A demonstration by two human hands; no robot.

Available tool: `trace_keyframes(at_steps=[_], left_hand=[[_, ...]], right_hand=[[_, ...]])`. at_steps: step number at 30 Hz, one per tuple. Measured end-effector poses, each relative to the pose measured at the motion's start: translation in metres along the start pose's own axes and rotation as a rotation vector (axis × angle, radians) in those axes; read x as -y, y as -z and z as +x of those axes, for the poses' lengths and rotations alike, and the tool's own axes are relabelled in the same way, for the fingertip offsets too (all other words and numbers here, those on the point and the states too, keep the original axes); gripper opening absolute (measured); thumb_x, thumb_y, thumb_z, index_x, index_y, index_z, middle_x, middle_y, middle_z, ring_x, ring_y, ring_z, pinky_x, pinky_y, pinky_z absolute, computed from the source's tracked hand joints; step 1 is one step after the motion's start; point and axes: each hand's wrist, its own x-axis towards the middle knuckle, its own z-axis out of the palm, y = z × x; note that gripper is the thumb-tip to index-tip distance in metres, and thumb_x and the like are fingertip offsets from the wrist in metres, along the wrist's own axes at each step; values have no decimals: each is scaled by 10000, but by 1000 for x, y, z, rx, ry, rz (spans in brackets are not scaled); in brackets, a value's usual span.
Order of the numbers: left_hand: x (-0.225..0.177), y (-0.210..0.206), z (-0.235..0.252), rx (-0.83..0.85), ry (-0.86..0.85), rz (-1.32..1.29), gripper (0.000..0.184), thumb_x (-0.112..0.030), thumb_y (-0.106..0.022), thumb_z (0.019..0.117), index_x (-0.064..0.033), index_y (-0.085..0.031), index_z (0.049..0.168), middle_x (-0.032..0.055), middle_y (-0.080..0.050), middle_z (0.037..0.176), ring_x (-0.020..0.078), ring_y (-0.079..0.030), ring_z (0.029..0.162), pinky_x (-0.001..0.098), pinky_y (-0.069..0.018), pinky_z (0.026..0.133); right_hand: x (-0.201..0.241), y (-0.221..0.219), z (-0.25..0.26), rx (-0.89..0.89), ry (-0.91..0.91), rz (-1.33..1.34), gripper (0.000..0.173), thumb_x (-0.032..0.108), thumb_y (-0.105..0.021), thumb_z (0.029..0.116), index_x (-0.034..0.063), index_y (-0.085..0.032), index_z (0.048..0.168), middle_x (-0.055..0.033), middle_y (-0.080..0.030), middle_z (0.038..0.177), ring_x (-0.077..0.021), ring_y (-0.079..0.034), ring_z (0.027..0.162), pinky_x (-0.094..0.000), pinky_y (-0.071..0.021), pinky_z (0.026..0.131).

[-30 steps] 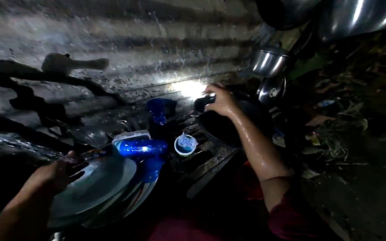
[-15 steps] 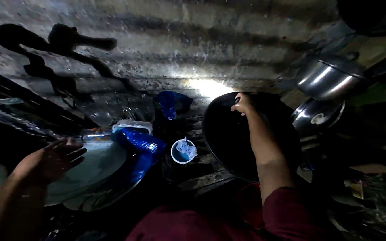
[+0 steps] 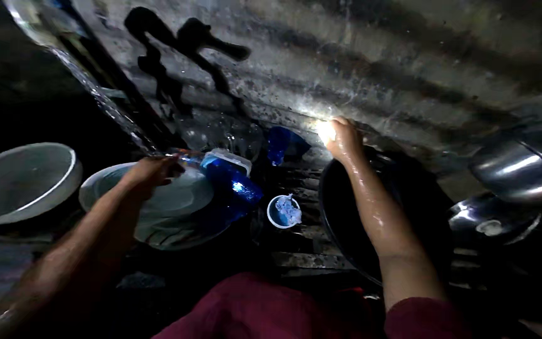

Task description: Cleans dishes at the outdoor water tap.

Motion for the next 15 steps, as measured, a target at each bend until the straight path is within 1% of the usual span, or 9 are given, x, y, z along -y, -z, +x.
trace_keyframes(at_steps=[2, 4, 5, 6, 8, 9, 11, 13, 15], left_hand=[[-4, -6, -7, 96, -45, 108, 390, -261, -436, 1114, 21, -564, 1350, 183, -636, 1248, 224, -609, 1076, 436, -483, 950], [-5, -11, -15, 157, -105, 182, 387, -265, -452, 1110, 32, -574, 1327, 206, -622, 1270, 259, -600, 1106, 463, -473, 973], [-4, -10, -19, 177, -138, 218, 378, -258, -459, 1109, 34, -583, 1313, 214, -624, 1269, 275, -600, 1116, 475, -467, 979], [-3, -6, -25, 190, -177, 258, 362, -246, -483, 1103, 35, -600, 1299, 225, -632, 1269, 300, -605, 1134, 499, -459, 995], [-1, 6, -36, 213, -270, 343, 329, -223, -552, 1077, 16, -630, 1289, 213, -657, 1278, 326, -628, 1185, 530, -461, 1048], [0, 11, -38, 229, -319, 368, 325, -209, -586, 1061, 10, -627, 1298, 202, -658, 1281, 320, -630, 1192, 520, -465, 1057], [8, 16, -35, 250, -416, 346, 399, -188, -663, 1015, 18, -591, 1349, 211, -639, 1300, 322, -625, 1199, 501, -477, 1059], [13, 12, -28, 252, -484, 229, 553, -189, -728, 967, 12, -510, 1434, 228, -613, 1336, 332, -616, 1217, 500, -493, 1044], [14, 8, -22, 251, -529, 43, 695, -218, -714, 975, -31, -369, 1549, 231, -581, 1397, 335, -607, 1246, 498, -508, 1030]], right_hand=[[39, -42, 23, 137, 182, 79, 306, 152, -561, 1029, 6, -696, 1261, -189, -647, 1349, -346, -564, 1328, -514, -424, 1136], [60, -85, 36, 318, 202, -31, 420, 181, -577, 1035, 36, -586, 1430, -208, -555, 1473, -407, -423, 1448, -612, -330, 1180], [68, -100, 35, 356, 152, -67, 462, 177, -624, 1015, 54, -565, 1456, -231, -552, 1470, -442, -420, 1442, -660, -306, 1168], [75, -108, 31, 364, 100, -103, 461, 168, -656, 994, 70, -582, 1438, -259, -585, 1417, -471, -480, 1382, -686, -312, 1145], [87, -99, 29, 431, 47, -193, 407, 199, -646, 1004, 62, -621, 1386, -279, -624, 1348, -491, -544, 1304, -728, -282, 1133], [95, -83, 32, 473, 57, -249, 375, 227, -630, 1013, 60, -641, 1349, -270, -648, 1311, -486, -578, 1260, -751, -308, 1091], [125, -44, 40, 549, 98, -298, 338, 279, -586, 1044, 79, -658, 1306, -232, -668, 1280, -439, -597, 1246, -725, -362, 1045], [168, -12, 41, 574, 235, -232, 312, 281, -576, 1059, 68, -679, 1261, -231, -678, 1240, -428, -603, 1227, -704, -395, 1021], [217, -3, 42, 570, 431, -120, 304, 265, -580, 1052, 47, -686, 1236, -240, -688, 1199, -430, -621, 1195, -682, -431, 1003]])
